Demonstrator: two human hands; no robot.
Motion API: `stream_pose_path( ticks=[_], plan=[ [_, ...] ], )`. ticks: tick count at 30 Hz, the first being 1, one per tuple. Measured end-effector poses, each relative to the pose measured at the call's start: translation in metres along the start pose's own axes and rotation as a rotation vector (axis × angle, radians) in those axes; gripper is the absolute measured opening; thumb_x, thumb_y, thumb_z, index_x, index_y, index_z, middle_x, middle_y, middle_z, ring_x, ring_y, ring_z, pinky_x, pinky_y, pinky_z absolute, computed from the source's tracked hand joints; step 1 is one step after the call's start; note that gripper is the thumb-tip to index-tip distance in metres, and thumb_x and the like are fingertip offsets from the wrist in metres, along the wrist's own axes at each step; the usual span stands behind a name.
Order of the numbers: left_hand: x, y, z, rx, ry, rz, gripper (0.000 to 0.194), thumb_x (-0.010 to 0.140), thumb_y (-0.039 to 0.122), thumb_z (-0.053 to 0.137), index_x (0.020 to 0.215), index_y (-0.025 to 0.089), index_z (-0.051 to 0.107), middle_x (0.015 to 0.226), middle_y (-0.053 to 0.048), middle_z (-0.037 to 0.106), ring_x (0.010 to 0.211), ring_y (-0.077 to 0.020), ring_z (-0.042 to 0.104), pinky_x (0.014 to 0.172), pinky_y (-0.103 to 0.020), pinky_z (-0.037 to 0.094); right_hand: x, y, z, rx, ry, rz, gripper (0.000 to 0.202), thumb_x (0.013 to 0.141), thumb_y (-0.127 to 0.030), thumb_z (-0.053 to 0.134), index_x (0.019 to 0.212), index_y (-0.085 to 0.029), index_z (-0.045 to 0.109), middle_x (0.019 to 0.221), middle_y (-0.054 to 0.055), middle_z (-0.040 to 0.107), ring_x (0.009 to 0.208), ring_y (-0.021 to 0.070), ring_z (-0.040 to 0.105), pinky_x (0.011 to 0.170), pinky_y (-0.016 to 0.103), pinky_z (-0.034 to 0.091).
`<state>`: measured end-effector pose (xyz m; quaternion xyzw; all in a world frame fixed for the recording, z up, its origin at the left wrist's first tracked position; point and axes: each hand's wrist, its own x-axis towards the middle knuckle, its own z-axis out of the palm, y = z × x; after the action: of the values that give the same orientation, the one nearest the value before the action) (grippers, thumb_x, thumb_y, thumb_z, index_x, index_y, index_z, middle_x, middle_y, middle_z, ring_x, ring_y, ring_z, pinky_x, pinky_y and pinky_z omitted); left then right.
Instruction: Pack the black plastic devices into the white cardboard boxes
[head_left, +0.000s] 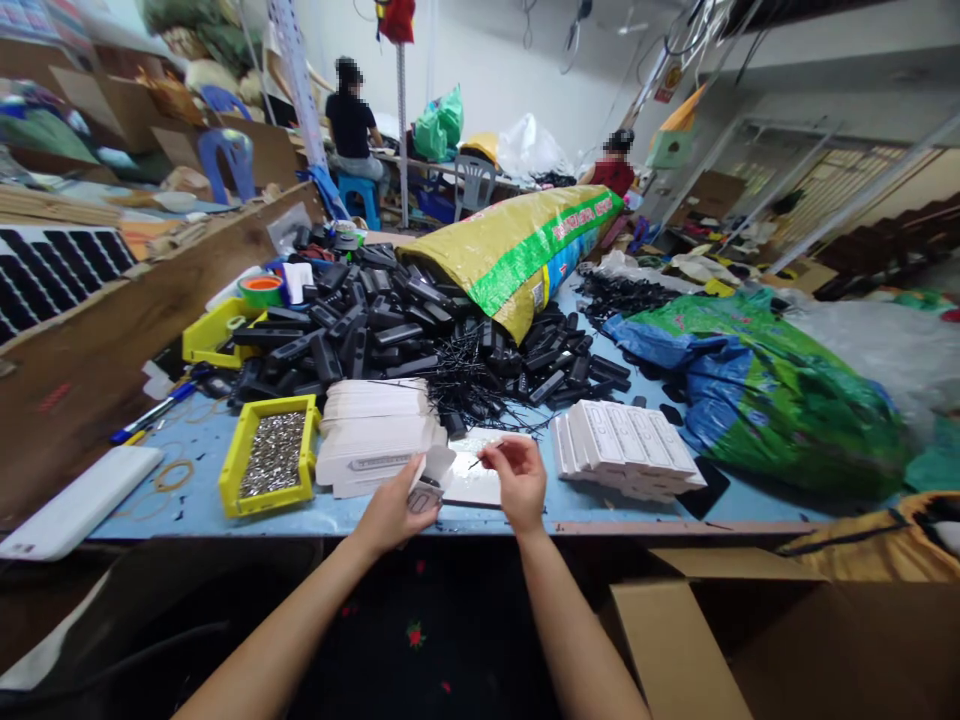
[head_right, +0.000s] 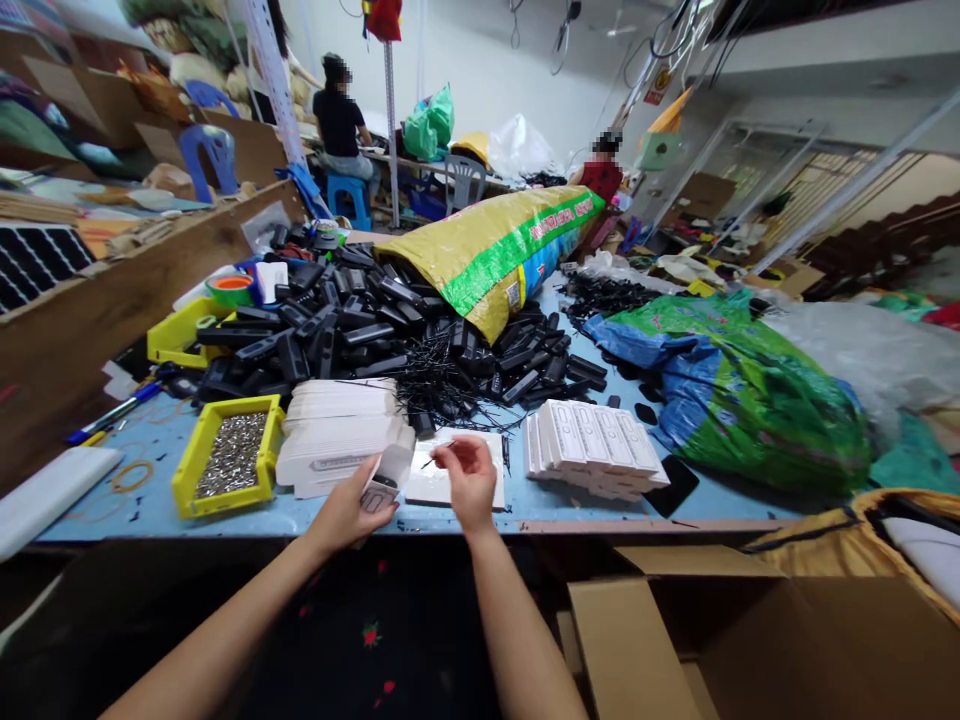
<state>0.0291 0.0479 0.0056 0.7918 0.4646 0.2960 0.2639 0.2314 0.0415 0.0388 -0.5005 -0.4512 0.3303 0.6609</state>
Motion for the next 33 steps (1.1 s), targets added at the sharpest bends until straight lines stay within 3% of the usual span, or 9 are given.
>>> stream_pose_path(
  ticks=[3,6,8,11,14,16,19,26,33],
  plan=[
    [-0.013,0.004,-0.005,-0.036,-0.002,-0.025,0.074,0.072,0.031,0.061,0.137,0.021,0.028,0.123,-0.01,0.057,0.106,-0.0251,0.06,0.085,-0.033,0.049,-0.031,-0.02,0.026,-0.241,-0.202,-0.134,0.017,0.079,-0.031,0.065,0.091,-0.021,0.059,0.078,0.002,0.064,0.072,0.0157,0.06,0.07,0.031,0.049],
    [-0.026,0.005,-0.012,-0.072,-0.005,-0.049,0.076,0.073,0.033,0.061,0.139,0.024,0.023,0.126,-0.011,0.055,0.104,-0.0261,0.061,0.084,-0.035,0.049,-0.043,-0.03,0.035,-0.548,-0.424,-0.307,0.007,0.081,-0.028,0.062,0.082,-0.022,0.065,0.075,0.003,0.064,0.076,0.0179,0.054,0.077,0.035,0.044],
    [-0.031,0.003,-0.013,-0.13,0.016,-0.076,0.081,0.074,0.034,0.061,0.141,0.024,0.017,0.12,-0.011,0.058,0.096,-0.0248,0.064,0.08,-0.035,0.05,-0.046,-0.03,0.037,-0.58,-0.498,-0.368,0.01,0.082,-0.03,0.061,0.08,-0.022,0.066,0.081,0.004,0.064,0.085,0.0196,0.053,0.084,0.038,0.041],
    [-0.032,-0.001,-0.01,-0.194,0.053,-0.014,0.079,0.075,0.035,0.061,0.139,0.022,0.017,0.115,-0.01,0.059,0.095,-0.0222,0.064,0.082,-0.034,0.049,-0.048,-0.018,0.039,-0.317,-0.389,-0.202,0.023,0.084,-0.034,0.058,0.104,-0.023,0.061,0.091,0.005,0.061,0.087,0.0175,0.054,0.083,0.035,0.043],
    [-0.027,-0.005,-0.004,-0.128,0.068,0.107,0.057,0.072,0.034,0.063,0.122,0.022,0.038,0.116,-0.01,0.058,0.099,-0.0218,0.061,0.083,-0.033,0.048,-0.046,0.002,0.041,0.044,-0.214,0.194,0.041,0.081,-0.042,0.057,0.116,-0.022,0.048,0.082,0.0,0.054,0.061,0.0098,0.05,0.058,0.024,0.044],
    [-0.023,-0.008,-0.001,-0.096,0.079,0.124,0.045,0.071,0.033,0.063,0.111,0.021,0.044,0.109,-0.008,0.06,0.092,-0.0207,0.062,0.079,-0.032,0.049,-0.044,0.012,0.04,0.161,-0.158,0.332,0.044,0.079,-0.046,0.058,0.114,-0.023,0.046,0.081,-0.003,0.05,0.052,0.0059,0.043,0.049,0.02,0.039],
    [-0.016,-0.013,0.002,-0.097,0.083,0.148,0.041,0.071,0.032,0.062,0.107,0.021,0.046,0.106,-0.007,0.06,0.09,-0.0198,0.062,0.077,-0.031,0.048,-0.045,0.019,0.04,0.191,-0.147,0.343,0.043,0.075,-0.049,0.061,0.105,-0.02,0.049,0.078,-0.003,0.05,0.05,0.0049,0.041,0.049,0.019,0.038],
    [-0.008,-0.025,0.009,-0.123,0.109,0.189,0.043,0.065,0.026,0.062,0.106,0.02,0.048,0.105,-0.007,0.06,0.091,-0.0208,0.062,0.077,-0.032,0.049,-0.047,0.022,0.051,0.138,-0.261,0.306,0.039,0.073,-0.054,0.061,0.086,-0.017,0.055,0.059,-0.005,0.047,0.05,0.0078,0.042,0.051,0.02,0.038],
    [-0.01,-0.029,0.013,-0.151,0.131,0.154,0.047,0.064,0.026,0.062,0.108,0.021,0.045,0.108,-0.008,0.06,0.098,-0.022,0.061,0.083,-0.036,0.048,-0.048,0.021,0.054,0.114,-0.27,0.266,0.036,0.076,-0.053,0.056,0.085,-0.018,0.055,0.059,-0.004,0.047,0.052,0.0085,0.042,0.053,0.021,0.039]
  ],
)
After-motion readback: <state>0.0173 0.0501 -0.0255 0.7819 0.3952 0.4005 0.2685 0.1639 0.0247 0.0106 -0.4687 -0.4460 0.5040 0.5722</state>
